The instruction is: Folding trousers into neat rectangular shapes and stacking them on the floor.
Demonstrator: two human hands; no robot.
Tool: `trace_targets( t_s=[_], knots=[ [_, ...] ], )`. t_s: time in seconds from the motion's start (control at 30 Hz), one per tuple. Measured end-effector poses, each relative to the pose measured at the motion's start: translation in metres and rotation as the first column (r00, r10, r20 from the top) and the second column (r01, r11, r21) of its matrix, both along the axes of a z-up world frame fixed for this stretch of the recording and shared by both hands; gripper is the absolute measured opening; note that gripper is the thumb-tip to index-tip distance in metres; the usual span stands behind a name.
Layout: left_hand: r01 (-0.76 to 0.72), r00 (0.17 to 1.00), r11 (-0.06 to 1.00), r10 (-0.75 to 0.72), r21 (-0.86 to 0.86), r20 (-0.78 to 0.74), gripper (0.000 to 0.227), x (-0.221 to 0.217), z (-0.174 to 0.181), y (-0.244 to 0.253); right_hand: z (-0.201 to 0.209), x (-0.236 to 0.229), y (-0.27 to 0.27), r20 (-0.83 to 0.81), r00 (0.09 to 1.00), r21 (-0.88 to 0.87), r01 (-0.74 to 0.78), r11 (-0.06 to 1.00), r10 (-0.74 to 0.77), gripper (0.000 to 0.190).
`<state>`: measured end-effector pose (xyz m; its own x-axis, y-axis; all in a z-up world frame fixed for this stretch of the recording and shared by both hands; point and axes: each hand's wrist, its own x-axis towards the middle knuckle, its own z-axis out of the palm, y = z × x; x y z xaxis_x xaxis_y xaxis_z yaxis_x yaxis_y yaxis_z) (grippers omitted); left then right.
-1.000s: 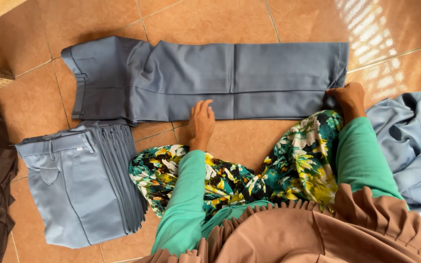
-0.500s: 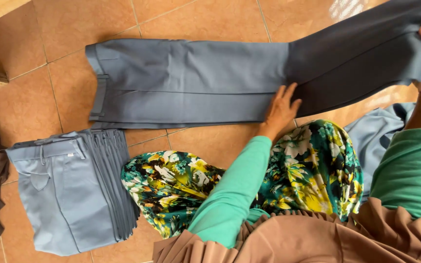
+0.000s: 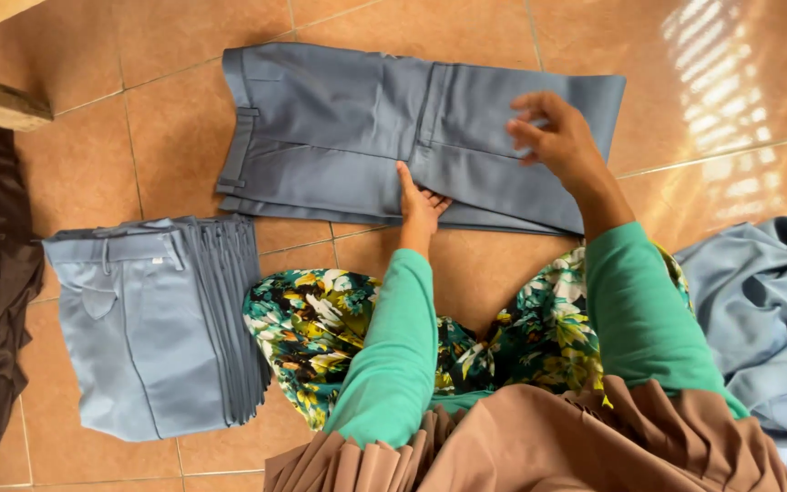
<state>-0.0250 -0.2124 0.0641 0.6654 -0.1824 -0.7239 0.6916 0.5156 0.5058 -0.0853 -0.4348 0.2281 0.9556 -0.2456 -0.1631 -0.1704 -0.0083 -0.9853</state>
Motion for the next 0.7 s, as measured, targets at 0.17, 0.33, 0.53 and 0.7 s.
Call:
trace_targets(
  t_s=[0.17,0.33,0.53,0.7],
  knots=[
    [0.034,0.994,0.961,-0.060,0.274,0.090,0.069,0.014,-0.050,0.010,-0.090,-0.044,-0.050,-0.165,0.934,-0.558,0.177,0.811,-0.317,0.037],
    [0.181,0.942,0.648,-0.330,0.739,0.058,0.044,-0.012,-0.071,0.032,-0.155,-0.087,-0.078,-0.410,0.768,-0.652,0.130,0.747,-0.492,0.074],
    [-0.097,0.854,0.375,-0.444,0.922,0.270,0.093,-0.035,0.042,0.044,-0.179,-0.087,-0.074,-0.358,0.835,-0.284,0.329,0.900,-0.418,0.067],
    [-0.067,0.705,0.135,-0.695,0.989,0.143,0.056,-0.054,0.036,0.052,-0.110,-0.092,-0.062,-0.336,0.883,0.263,0.421,0.868,-0.327,0.051]
  ],
)
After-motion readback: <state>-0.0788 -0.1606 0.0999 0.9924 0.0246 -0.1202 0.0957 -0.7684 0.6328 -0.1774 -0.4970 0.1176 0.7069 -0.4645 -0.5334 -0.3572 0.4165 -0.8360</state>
